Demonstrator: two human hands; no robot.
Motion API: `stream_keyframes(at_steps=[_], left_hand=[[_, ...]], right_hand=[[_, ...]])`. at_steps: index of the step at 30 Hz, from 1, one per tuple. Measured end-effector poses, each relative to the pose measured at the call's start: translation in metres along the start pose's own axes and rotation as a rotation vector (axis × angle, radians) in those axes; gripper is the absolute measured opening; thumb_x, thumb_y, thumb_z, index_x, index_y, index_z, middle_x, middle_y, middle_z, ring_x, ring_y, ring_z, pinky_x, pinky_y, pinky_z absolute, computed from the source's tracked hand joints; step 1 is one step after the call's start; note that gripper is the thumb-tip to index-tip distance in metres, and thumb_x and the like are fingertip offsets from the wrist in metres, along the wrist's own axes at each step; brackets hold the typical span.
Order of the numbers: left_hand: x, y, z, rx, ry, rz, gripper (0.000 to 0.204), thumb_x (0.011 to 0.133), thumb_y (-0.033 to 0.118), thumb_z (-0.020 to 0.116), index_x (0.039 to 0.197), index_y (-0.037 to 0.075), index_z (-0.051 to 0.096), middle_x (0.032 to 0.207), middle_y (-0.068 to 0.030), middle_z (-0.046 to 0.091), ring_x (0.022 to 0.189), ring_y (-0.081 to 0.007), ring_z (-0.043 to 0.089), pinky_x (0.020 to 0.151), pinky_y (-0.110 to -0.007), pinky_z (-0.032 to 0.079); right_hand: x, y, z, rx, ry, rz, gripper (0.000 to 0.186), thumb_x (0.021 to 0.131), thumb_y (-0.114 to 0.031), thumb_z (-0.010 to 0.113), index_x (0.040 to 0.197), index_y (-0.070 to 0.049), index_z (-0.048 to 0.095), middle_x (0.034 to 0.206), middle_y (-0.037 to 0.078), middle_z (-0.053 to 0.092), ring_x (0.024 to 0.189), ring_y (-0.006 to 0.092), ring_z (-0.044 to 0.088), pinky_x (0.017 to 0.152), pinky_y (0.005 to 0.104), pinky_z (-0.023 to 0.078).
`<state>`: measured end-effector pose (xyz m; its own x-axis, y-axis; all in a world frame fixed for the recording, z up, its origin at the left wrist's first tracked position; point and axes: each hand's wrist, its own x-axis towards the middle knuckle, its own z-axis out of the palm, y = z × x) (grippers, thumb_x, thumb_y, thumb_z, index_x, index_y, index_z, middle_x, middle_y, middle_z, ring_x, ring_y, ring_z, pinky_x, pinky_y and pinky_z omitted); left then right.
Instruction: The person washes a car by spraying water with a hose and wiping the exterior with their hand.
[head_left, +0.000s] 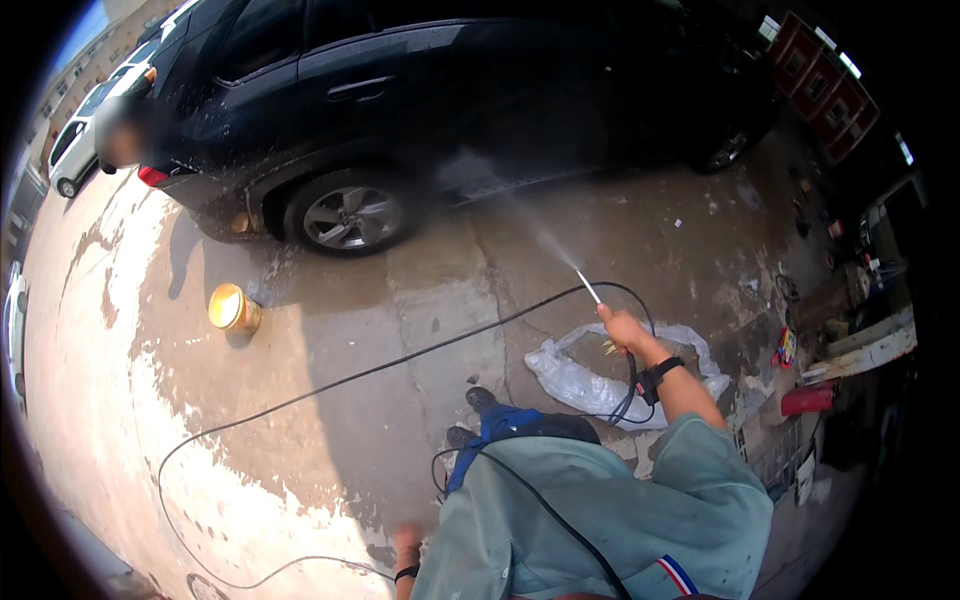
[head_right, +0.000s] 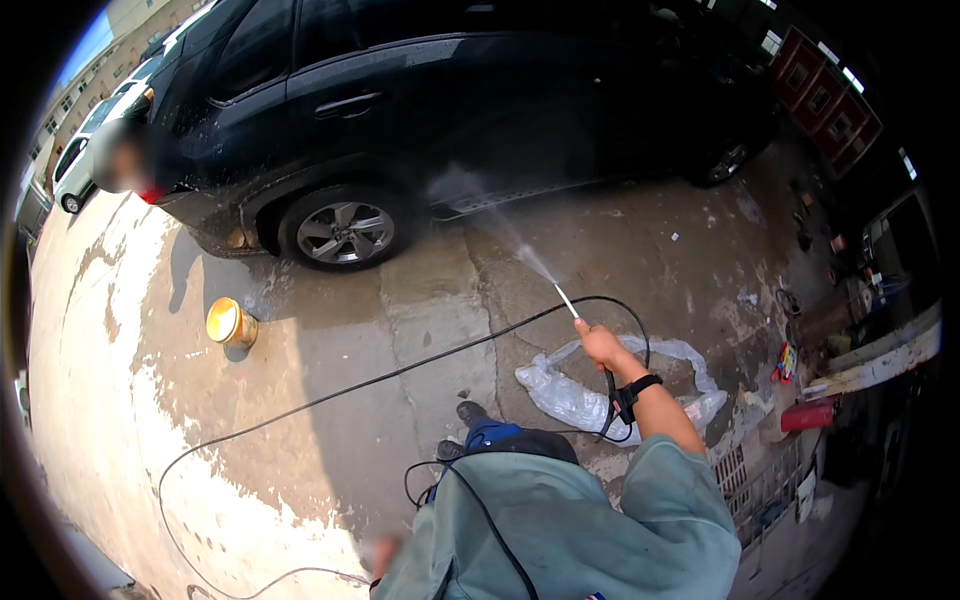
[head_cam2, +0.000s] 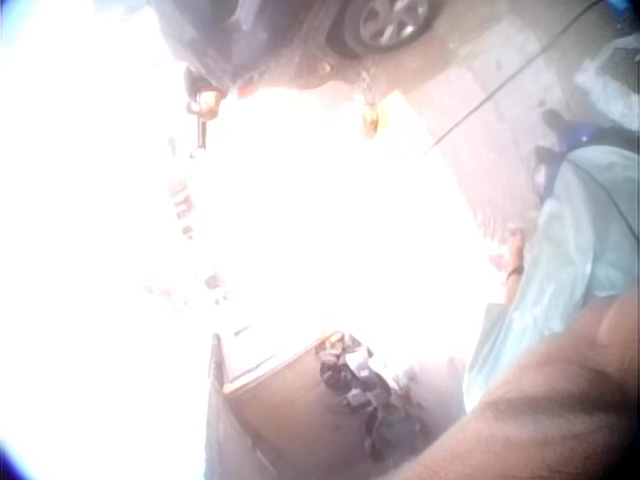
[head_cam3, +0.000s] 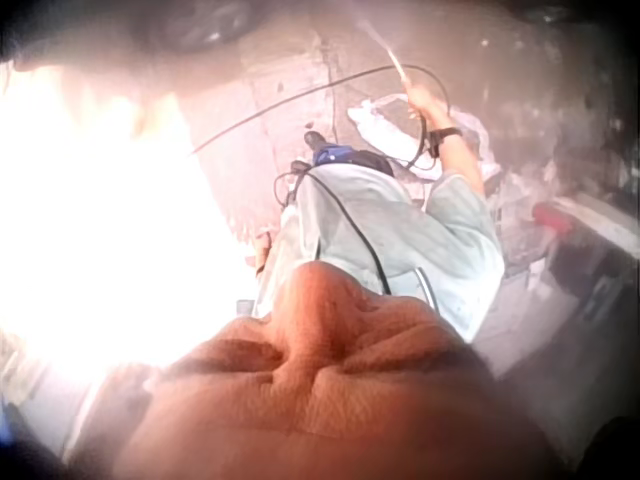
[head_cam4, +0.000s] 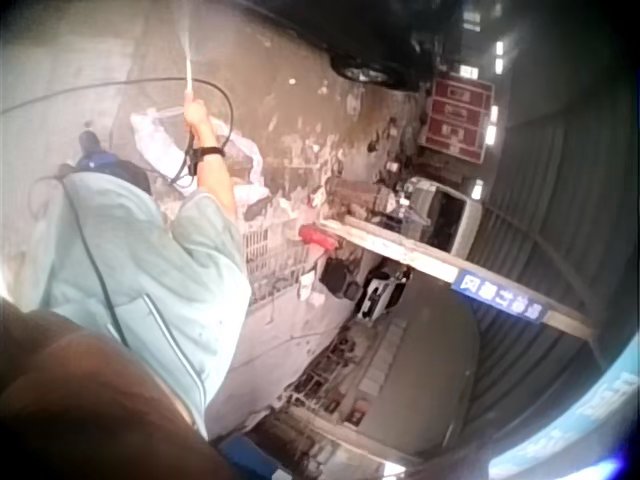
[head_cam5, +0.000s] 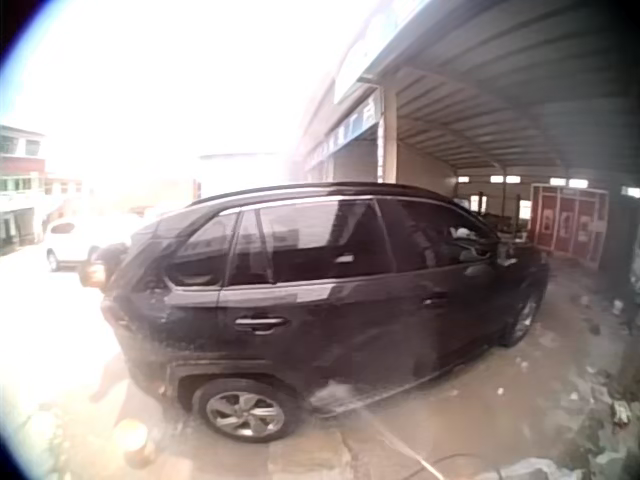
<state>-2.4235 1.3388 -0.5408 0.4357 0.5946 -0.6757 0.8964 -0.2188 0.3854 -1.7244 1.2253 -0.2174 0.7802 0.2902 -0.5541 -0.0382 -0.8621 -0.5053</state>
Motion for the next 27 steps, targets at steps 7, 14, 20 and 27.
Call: stream_keyframes(at_steps=[7, 14, 20, 27], left_hand=[[0.004, 0.013, -0.026, 0.295, 0.07, 0.256, 0.031, 0.087, 0.028, 0.049, 0.108, 0.009, 0.061, 0.102, -0.0158, 0.061, 0.093, -0.0301, 0.059, 0.079, -0.043, 0.046], [0.03, 0.07, -0.08, 0.406, 0.299, 0.432, 0.02, 0.076, 0.016, 0.056, 0.093, 0.009, 0.062, 0.091, -0.012, 0.06, 0.085, -0.0306, 0.058, 0.073, -0.044, 0.048], [0.055, 0.059, -0.07, 0.479, 0.394, 0.403, 0.02, 0.074, 0.016, 0.058, 0.092, 0.008, 0.062, 0.09, -0.0124, 0.061, 0.084, -0.0294, 0.059, 0.072, -0.041, 0.049], [0.008, 0.119, -0.077, -0.383, 0.136, -0.297, 0.038, 0.074, 0.028, 0.058, 0.1, 0.001, 0.063, 0.093, -0.0186, 0.066, 0.092, -0.0296, 0.063, 0.082, -0.037, 0.049]], right_hand=[[-0.012, -0.058, -0.024, -0.039, 0.038, -0.081, 0.064, 0.093, -0.053, 0.036, 0.075, 0.005, 0.056, 0.051, 0.007, 0.046, 0.035, 0.0172, 0.044, 0.035, 0.0335, 0.037], [-0.034, -0.149, -0.103, 0.06, 0.202, -0.306, 0.064, 0.093, -0.056, 0.035, 0.067, 0.001, 0.05, 0.052, 0.008, 0.046, 0.039, 0.0192, 0.047, 0.036, 0.0335, 0.039], [-0.035, -0.196, -0.148, 0.31, 0.229, -0.434, 0.056, 0.09, -0.061, 0.038, 0.06, -0.013, 0.036, 0.046, -0.005, 0.029, 0.032, 0.0058, 0.027, 0.031, 0.0228, 0.023], [-0.005, -0.182, -0.123, 0.175, 0.229, -0.382, 0.058, 0.092, -0.057, 0.038, 0.058, -0.011, 0.036, 0.046, -0.003, 0.031, 0.032, 0.0091, 0.03, 0.031, 0.0257, 0.027]])
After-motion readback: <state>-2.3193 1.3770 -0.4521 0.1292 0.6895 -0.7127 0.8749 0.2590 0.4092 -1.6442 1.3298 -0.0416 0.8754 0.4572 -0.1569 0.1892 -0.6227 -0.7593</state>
